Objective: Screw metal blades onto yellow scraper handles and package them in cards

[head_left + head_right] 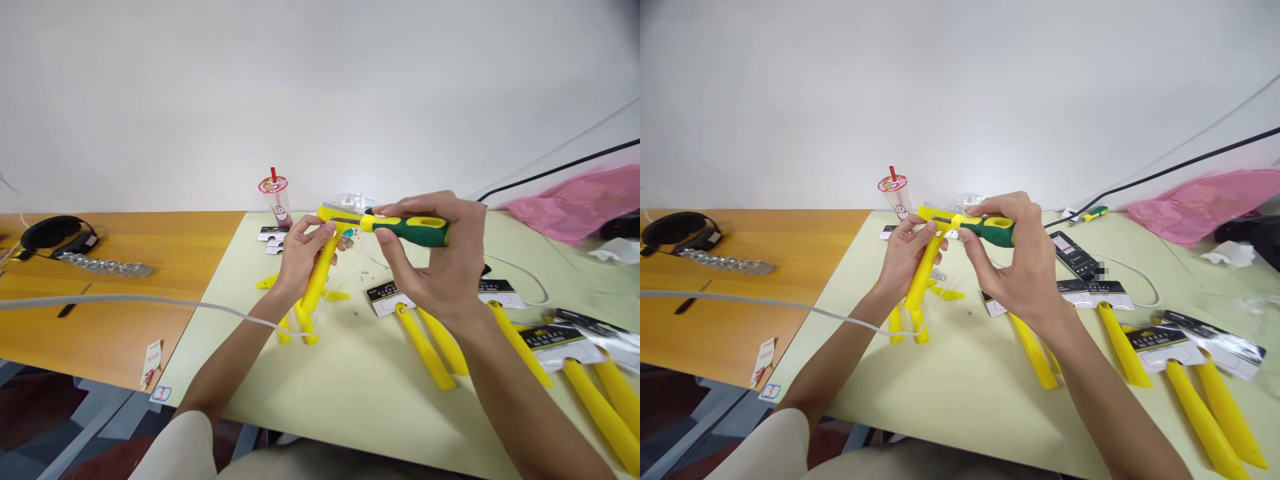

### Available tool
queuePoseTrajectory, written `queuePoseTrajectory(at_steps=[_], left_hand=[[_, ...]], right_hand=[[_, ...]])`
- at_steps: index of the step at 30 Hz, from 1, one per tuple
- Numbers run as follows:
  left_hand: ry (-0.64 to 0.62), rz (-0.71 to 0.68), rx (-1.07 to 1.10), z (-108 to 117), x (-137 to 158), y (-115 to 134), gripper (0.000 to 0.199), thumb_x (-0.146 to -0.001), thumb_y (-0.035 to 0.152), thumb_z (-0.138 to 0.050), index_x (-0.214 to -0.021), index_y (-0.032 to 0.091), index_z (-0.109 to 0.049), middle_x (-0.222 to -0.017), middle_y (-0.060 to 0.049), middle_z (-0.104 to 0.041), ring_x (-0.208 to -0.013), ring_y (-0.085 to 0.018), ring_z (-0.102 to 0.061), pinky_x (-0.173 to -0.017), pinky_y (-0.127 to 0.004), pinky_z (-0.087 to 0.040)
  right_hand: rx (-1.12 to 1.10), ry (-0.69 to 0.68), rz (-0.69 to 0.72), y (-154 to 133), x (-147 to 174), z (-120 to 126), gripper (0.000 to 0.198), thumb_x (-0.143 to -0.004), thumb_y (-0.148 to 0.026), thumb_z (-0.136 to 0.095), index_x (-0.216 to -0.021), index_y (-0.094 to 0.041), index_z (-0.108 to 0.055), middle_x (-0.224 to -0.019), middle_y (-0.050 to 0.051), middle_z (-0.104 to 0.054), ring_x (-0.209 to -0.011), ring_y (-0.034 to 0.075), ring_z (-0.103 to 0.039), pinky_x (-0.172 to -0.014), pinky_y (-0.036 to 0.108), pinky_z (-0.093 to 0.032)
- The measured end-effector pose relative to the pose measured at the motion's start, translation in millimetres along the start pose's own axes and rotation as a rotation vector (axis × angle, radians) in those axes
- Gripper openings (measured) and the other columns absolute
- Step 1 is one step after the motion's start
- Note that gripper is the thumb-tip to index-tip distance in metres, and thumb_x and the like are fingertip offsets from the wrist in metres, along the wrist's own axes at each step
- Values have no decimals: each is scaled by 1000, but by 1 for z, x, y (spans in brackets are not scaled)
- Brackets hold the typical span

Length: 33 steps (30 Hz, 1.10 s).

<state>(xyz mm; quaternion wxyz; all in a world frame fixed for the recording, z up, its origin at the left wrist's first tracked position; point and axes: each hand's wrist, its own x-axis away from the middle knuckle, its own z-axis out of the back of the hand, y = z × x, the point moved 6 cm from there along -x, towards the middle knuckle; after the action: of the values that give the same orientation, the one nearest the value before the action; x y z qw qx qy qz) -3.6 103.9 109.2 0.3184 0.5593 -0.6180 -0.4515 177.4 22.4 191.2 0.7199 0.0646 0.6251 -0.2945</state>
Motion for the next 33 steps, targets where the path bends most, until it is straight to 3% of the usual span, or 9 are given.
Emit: queuePoseTrajectory(at_steps=[3,9,17,25,33], left_hand=[[0,-4,1,0,-1,-1,53,-77,52,-95,-99,24,-56,-85,1,-74,-69,-16,-75,-51,-23,-53],[-10,4,-3,1,-2,-2,51,-80,52,-94,-101,24,-58,-80,1,-74,-65,-15,-73,-52,-23,-53],[-4,0,6,0,-1,0,55,-78,52,-95,-101,24,-54,-87,0,-75,-69,-15,-75,-50,-22,-52],[-4,-9,1,-3,1,1,51,-78,49,-96,-98,22,-56,-77,1,-72,-65,-16,-73,-50,-23,-55],[-13,-20,-26,-2,1,0,51,-79,51,-95,-98,23,-57,-78,0,-75,-64,-16,-73,-49,-24,-55]], right_hand=[[-95,-79,2,-2,-1,-3,58,-90,-14,-77,-141,-32,-54,-134,11,-69,-124,34,-71,-86,55,-68],[-102,-134,44,-9,-3,-6,56,-93,-10,-73,-141,-34,-55,-123,8,-77,-124,32,-72,-101,61,-66],[-111,-52,38,0,3,-4,57,-94,-18,-81,-142,-38,-58,-119,6,-77,-108,32,-79,-90,57,-68],[-8,37,103,-4,0,4,49,-85,-20,-93,-126,-33,-68,-102,4,-79,-92,29,-80,-67,44,-64],[87,87,-47,-2,2,7,37,-86,-30,-94,-109,-31,-65,-96,2,-77,-84,26,-78,-65,41,-58]])
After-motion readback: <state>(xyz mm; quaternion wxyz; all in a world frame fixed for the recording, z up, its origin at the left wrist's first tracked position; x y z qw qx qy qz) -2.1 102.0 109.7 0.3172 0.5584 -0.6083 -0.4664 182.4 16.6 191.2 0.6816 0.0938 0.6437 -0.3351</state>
